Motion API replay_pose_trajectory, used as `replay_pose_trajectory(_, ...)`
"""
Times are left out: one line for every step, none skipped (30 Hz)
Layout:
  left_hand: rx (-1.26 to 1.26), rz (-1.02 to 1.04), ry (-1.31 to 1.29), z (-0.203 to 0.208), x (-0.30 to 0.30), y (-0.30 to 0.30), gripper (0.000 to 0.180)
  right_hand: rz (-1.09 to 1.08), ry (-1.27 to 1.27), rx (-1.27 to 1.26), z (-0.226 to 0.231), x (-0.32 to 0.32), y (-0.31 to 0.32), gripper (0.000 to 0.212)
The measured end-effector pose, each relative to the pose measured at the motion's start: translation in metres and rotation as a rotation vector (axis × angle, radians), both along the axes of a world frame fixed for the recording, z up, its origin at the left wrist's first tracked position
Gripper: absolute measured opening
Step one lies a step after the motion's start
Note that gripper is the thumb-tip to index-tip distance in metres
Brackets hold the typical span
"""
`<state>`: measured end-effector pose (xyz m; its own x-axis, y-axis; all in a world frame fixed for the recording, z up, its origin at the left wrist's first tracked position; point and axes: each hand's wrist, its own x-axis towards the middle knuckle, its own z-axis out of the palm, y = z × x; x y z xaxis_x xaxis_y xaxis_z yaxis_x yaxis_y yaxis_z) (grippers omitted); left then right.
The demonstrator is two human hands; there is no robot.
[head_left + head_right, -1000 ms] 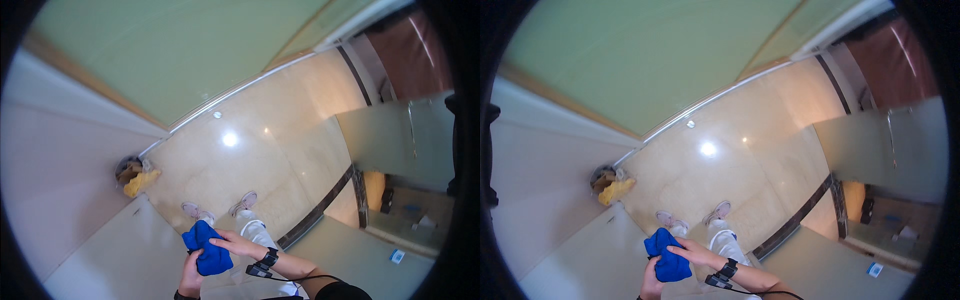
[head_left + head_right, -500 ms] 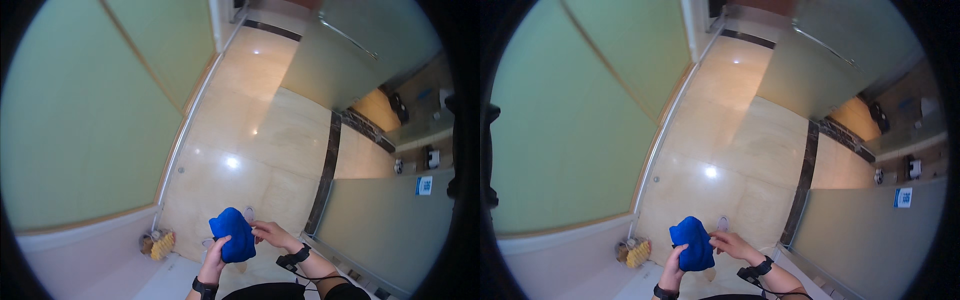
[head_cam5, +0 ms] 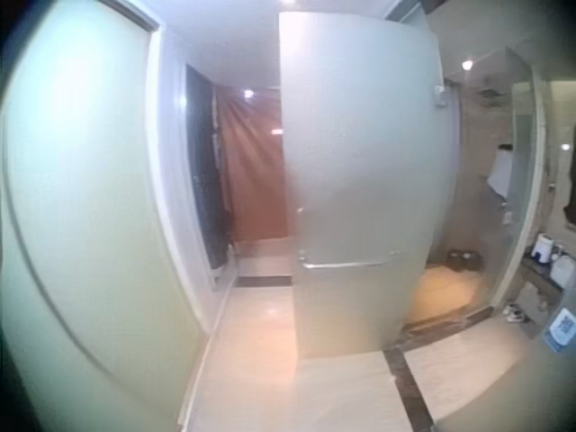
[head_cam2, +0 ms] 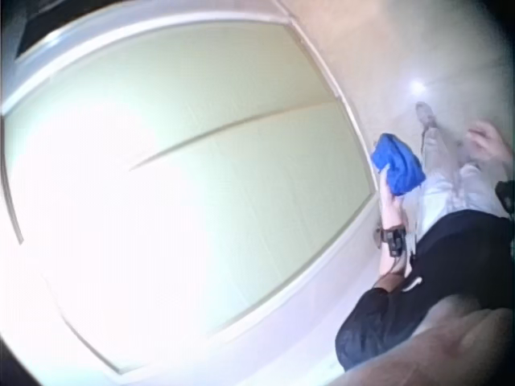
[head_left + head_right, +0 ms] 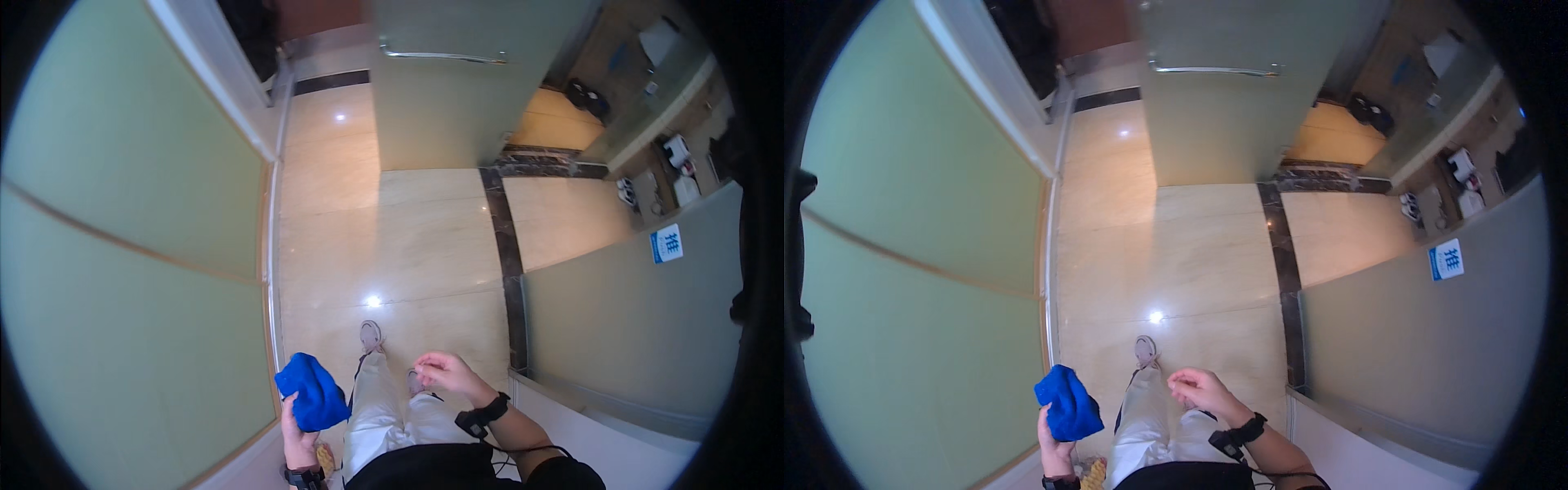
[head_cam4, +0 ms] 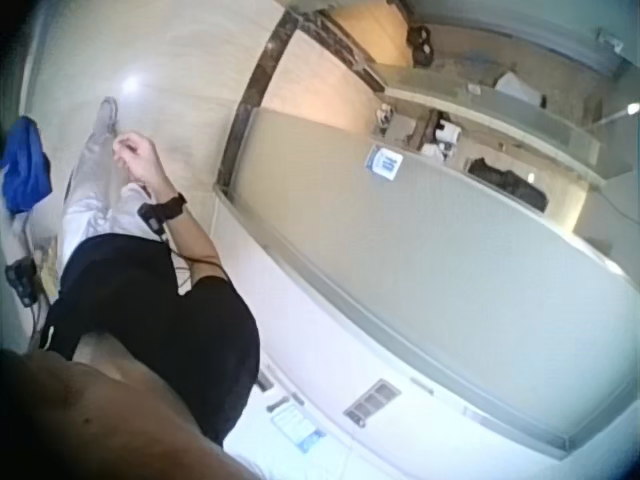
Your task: The person tears yellow egg cartons into pieces and places them into a clear plastic bin. Then the person uses a blue cloth to wipe the floor, rinses the cloth at a sink, and continues wiping the floor and a nearby door.
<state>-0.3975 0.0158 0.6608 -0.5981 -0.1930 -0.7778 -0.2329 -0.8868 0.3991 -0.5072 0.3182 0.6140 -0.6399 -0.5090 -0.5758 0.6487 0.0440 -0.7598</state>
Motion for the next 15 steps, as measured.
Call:
replay_pose_trajectory(0.009, -0.016, 0.013, -0.005, -0.015, -0.008, 0.05, -0.025, 0.049, -0.011, 0.003, -0.013, 0.003, 0.017)
replay_pose_trajectory(0.025, -0.037, 0.022, -0.006, -0.034, -0.014, 0.05, -0.054, 0.096, -0.014, 0.006, -0.027, 0.007, 0.017)
replay_pose_trajectory(0.028, -0.051, 0.039, -0.006, -0.056, -0.024, 0.05, -0.072, 0.156, -0.027, 0.011, -0.047, 0.005, 0.017)
replay_pose_trajectory(0.033, -0.066, 0.055, -0.006, -0.076, -0.033, 0.05, -0.144, 0.164, 0.002, 0.019, -0.064, 0.002, 0.016)
replay_pose_trajectory(0.043, -0.07, 0.071, -0.006, -0.09, -0.037, 0.05, -0.205, 0.172, 0.036, 0.029, -0.075, 0.003, 0.016)
replay_pose_trajectory(0.096, -0.104, 0.12, -0.002, -0.115, -0.039, 0.048, -0.271, 0.179, 0.065, 0.039, -0.087, 0.008, 0.016)
replay_pose_trajectory(0.082, -0.153, 0.171, 0.001, -0.137, -0.036, 0.047, -0.327, 0.159, 0.083, 0.05, -0.096, 0.015, 0.015)
replay_pose_trajectory(0.058, -0.21, 0.23, 0.005, -0.162, -0.035, 0.047, -0.356, 0.202, 0.081, 0.054, -0.107, 0.023, 0.015)
replay_pose_trajectory(0.06, -0.243, 0.223, 0.007, -0.185, -0.034, 0.046, -0.394, 0.232, 0.088, 0.058, -0.11, 0.032, 0.016)
replay_pose_trajectory(0.06, -0.275, 0.216, 0.01, -0.208, -0.031, 0.046, -0.431, 0.261, 0.096, 0.062, -0.11, 0.041, 0.016)
replay_pose_trajectory(0.06, -0.311, 0.21, 0.013, -0.228, -0.025, 0.045, -0.491, 0.251, 0.106, 0.066, -0.109, 0.048, 0.016)
replay_pose_trajectory(0.078, -0.359, 0.219, 0.015, -0.248, -0.019, 0.045, -0.552, 0.244, 0.115, 0.07, -0.107, 0.055, 0.017)
replay_pose_trajectory(0.096, -0.407, 0.228, 0.017, -0.268, -0.012, 0.044, -0.614, 0.236, 0.123, 0.073, -0.105, 0.063, 0.017)
replay_pose_trajectory(0.117, -0.46, 0.241, 0.019, -0.29, 0.0, 0.044, -0.653, 0.23, 0.145, 0.077, -0.103, 0.074, 0.018)
replay_pose_trajectory(0.13, -0.502, 0.257, 0.021, -0.311, 0.014, 0.043, -0.693, 0.225, 0.163, 0.08, -0.101, 0.086, 0.018)
